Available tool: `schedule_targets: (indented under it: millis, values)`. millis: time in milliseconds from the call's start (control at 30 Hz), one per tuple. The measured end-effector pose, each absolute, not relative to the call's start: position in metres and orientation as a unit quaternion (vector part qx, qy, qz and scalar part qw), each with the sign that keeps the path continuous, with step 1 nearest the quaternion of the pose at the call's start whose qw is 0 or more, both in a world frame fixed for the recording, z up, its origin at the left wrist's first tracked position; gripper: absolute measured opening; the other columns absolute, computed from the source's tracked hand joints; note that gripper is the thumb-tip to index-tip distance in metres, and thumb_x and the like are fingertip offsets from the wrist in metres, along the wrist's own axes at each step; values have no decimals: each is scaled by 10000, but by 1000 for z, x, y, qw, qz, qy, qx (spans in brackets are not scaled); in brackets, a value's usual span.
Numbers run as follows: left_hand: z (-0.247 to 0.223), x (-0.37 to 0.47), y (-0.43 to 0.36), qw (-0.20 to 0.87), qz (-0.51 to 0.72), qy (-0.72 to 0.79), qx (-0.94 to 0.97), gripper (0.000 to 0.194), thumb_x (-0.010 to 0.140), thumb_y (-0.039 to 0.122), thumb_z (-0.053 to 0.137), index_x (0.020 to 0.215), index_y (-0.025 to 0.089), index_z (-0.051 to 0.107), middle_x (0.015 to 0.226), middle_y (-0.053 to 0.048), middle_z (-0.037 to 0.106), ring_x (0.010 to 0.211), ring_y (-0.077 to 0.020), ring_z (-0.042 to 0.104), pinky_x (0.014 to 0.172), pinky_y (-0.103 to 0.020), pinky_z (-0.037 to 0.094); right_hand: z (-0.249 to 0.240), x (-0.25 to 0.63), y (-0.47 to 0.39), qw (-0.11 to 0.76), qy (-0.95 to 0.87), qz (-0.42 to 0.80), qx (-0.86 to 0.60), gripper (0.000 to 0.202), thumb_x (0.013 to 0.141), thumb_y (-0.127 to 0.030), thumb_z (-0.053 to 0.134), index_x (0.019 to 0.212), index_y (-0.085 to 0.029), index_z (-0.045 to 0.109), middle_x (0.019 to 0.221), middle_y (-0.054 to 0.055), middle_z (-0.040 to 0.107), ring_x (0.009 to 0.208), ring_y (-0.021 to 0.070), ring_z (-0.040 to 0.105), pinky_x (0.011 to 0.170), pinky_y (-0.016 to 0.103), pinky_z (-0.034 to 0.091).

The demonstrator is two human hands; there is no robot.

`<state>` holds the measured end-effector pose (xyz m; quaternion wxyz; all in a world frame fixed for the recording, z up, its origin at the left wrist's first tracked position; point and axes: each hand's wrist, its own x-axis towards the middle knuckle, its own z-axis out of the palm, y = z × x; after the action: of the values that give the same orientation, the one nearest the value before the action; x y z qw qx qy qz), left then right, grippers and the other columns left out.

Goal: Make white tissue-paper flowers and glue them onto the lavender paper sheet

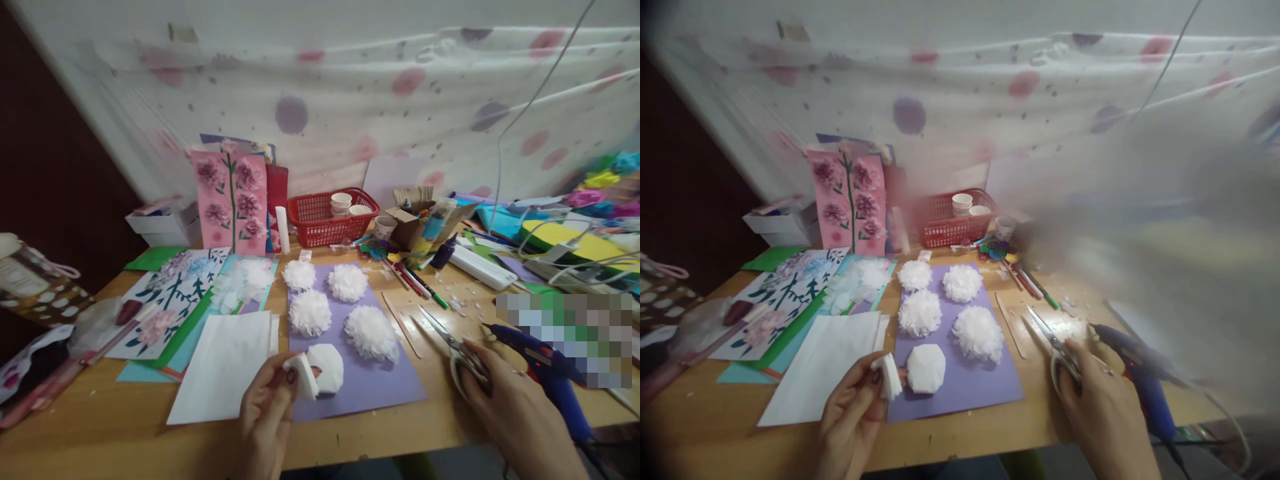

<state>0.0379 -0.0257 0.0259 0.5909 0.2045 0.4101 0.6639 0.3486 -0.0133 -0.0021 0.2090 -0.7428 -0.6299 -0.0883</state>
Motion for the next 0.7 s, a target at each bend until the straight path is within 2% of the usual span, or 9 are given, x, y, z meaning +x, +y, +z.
schedule_targets:
  millis: [67, 200, 333, 433, 500, 567, 600, 700]
  values:
    - [28, 27, -20, 600, 648, 423, 203, 351, 602, 327, 918, 888, 169, 791, 755, -48, 736, 669, -155, 672, 653, -229, 543, -5, 347, -8, 212, -639, -115, -730, 444, 893, -375, 418, 1101, -99, 696, 895, 215, 766, 748, 376, 728, 601, 464, 561]
    - [36, 6, -3, 608, 595, 463, 248, 442, 638, 352, 904, 1019, 192, 746, 746, -14, 698, 605, -101, 587, 588, -190, 501, -10, 335, -2, 313, -649, -154, -676, 423, 946, -449, 404, 1048, -153, 688, 944, 162, 770, 828, 321, 743, 690, 416, 586]
    - [55, -5, 27, 519, 581, 525, 342, 525, 650, 407, 889, 1089, 220, 670, 793, -2, 728, 641, -98, 589, 633, -185, 489, -16, 325, -2, 355, -630, -169, -670, 417, 977, -480, 417, 1064, -166, 677, 956, 128, 771, 795, 276, 753, 676, 366, 588]
    - [72, -3, 66, 444, 530, 563, 453, 462, 652, 433, 867, 988, 182, 674, 601, 33, 673, 581, -96, 560, 613, -185, 451, -21, 324, -3, 382, -622, -148, -667, 392, 976, -477, 449, 1077, -170, 671, 982, 120, 771, 825, 263, 756, 708, 351, 592]
    - [78, 2, 100, 413, 499, 574, 502, 409, 615, 452, 873, 829, 159, 684, 635, 14, 697, 580, -108, 581, 612, -214, 466, -25, 327, -5, 387, -621, -123, -670, 385, 975, -482, 459, 1083, -178, 668, 981, 109, 774, 834, 258, 758, 726, 350, 595]
    - [79, 8, 137, 400, 482, 584, 517, 399, 586, 410, 899, 814, 149, 701, 713, -8, 730, 659, -146, 638, 657, -243, 496, -30, 331, -7, 385, -621, -96, -676, 375, 971, -489, 475, 1104, -192, 661, 979, 92, 777, 820, 250, 760, 726, 346, 598]
    - [78, 11, 155, 395, 471, 590, 523, 379, 612, 392, 893, 830, 145, 705, 745, -14, 736, 688, -159, 653, 668, -255, 506, -33, 334, -8, 383, -621, -87, -678, 364, 967, -489, 491, 1114, -201, 658, 982, 83, 778, 820, 247, 760, 736, 346, 599]
    - [72, 17, 205, 398, 428, 611, 534, 253, 860, 339, 725, 1004, 135, 687, 971, -50, 725, 840, -187, 682, 762, -331, 557, -41, 341, -12, 384, -622, -76, -678, 333, 948, -456, 552, 1158, -214, 642, 1033, 81, 772, 884, 255, 758, 810, 358, 596]
